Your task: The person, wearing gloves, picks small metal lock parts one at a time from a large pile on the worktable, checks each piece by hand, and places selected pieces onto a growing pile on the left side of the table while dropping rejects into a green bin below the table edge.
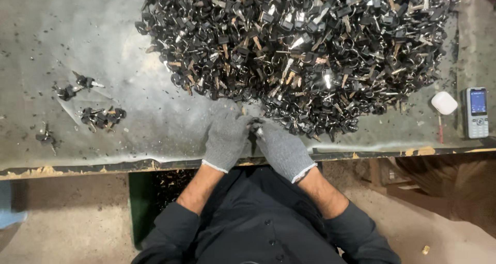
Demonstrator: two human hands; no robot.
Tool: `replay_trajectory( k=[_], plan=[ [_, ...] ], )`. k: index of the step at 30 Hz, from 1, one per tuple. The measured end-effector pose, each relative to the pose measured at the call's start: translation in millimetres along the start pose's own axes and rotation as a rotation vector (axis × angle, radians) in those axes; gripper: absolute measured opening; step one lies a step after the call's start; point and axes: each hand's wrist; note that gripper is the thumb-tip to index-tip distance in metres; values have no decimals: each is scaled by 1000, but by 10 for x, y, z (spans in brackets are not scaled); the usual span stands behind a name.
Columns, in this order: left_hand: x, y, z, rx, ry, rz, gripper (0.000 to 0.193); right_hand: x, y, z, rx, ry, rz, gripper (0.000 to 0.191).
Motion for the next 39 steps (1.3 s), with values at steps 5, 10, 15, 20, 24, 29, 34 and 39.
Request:
replay_trajectory(
  k=[5, 10, 15, 20, 24, 29, 34, 39],
  plan=[
    [-113, 104, -26, -73, 72, 116, 25, 4, -130, -29, -25, 77, 73, 31],
    [14, 163, -56, -25, 113, 195, 20, -32, -72, -48, -14, 187, 145, 32],
    [87, 98, -63, -179, 230, 249, 19, -77, 94, -151, -449, 17, 282, 25],
    [-47, 115, -79, -143, 325, 136, 27, -136, 121, -86, -78, 58, 81, 29],
    [-119, 134, -9, -89, 311, 308, 25, -71, 11, -119, 84, 103, -116, 28],
    [-142, 60, 28, -137, 183, 44, 32, -57, -213, -242, -133, -70, 0, 29],
    [-78, 32, 28, -287, 211, -26, 29, -148, -110, -189, 309, 134, 203, 23],
    [-125, -12, 97, -187, 233, 9, 24, -144, 189, -236, -107, 107, 173, 19]
  ],
)
Point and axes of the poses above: each hand's wrist, its own z-axis away from the middle knuckle, its own y-axis out of the back of the hand, x = y × z, and after that the axes turned 9 degrees about z, right-handed
